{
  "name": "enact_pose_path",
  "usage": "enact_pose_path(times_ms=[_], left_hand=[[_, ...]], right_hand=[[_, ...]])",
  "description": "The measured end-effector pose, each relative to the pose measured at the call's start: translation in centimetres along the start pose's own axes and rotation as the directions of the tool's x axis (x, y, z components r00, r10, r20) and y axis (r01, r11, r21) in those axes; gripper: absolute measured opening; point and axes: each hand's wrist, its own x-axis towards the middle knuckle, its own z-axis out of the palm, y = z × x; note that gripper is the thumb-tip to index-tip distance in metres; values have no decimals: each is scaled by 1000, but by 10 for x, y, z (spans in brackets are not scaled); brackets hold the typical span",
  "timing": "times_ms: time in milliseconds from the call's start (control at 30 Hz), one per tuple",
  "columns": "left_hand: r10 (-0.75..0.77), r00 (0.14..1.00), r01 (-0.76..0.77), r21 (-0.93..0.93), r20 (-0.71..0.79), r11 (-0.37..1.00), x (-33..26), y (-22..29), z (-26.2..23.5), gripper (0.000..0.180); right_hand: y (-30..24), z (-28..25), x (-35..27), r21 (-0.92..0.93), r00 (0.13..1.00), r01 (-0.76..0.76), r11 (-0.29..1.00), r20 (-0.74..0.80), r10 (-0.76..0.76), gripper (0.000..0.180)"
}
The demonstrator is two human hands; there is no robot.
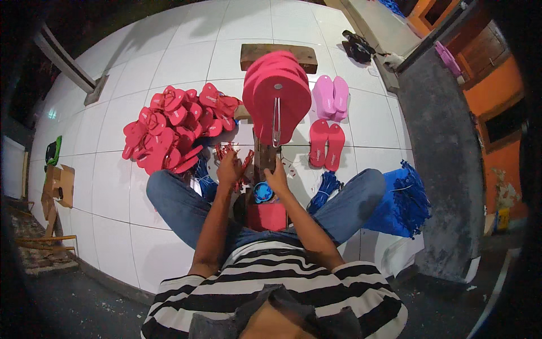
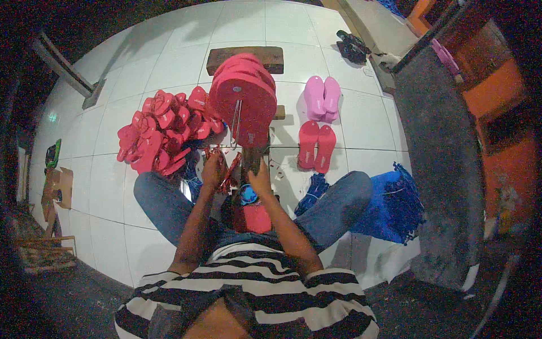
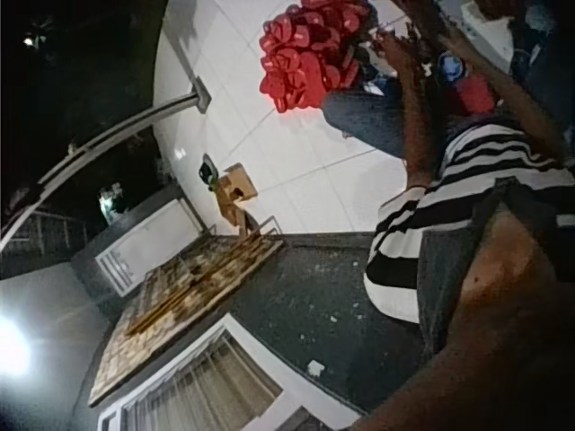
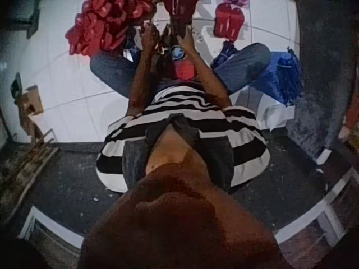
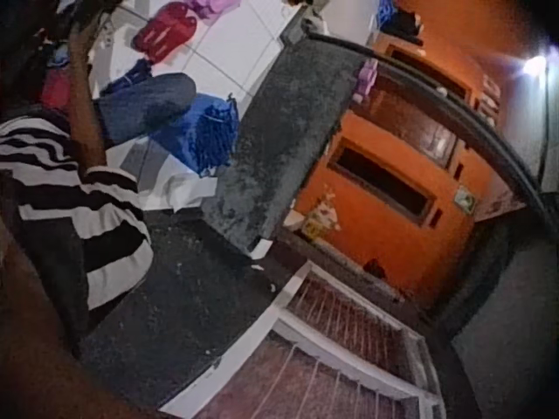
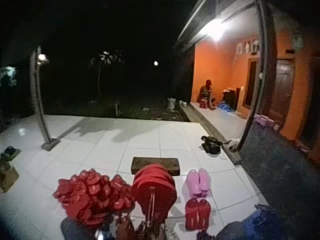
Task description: The person assembles flip-flops by using a manual press tool to insert red straps into pre-cut holes in pink soles, handling multiple soles one at a time and placing them onto a stack.
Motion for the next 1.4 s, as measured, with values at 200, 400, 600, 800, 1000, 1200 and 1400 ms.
enact_pose_path(times_ms=[200,400,600,800,1000,1200,1400], left_hand=[[-196,913,96,281,357,955,-12,-43,48,47],[-211,945,96,402,252,911,-11,-54,65,43],[-216,967,244,-253,132,936,-14,-24,13,24],[207,978,-199,-210,17,957,-54,47,-36,28],[254,966,-239,-216,43,947,-76,40,-46,26],[206,978,-173,-491,14,854,-70,40,-28,48],[274,948,-275,-14,159,961,-62,31,-16,61]], right_hand=[[6,-32,-3,286,991,-128,950,73,111,26],[-5,-35,-25,236,999,-41,971,30,34,23],[-27,-38,-2,375,995,-33,927,101,-5,29],[-89,-22,-1,592,937,-24,806,294,-188,39],[-120,-46,-11,539,839,133,832,385,-384,34],[-114,-39,-18,306,868,395,866,184,-461,27],[-143,-89,-26,703,958,229,673,-42,-283,18]])
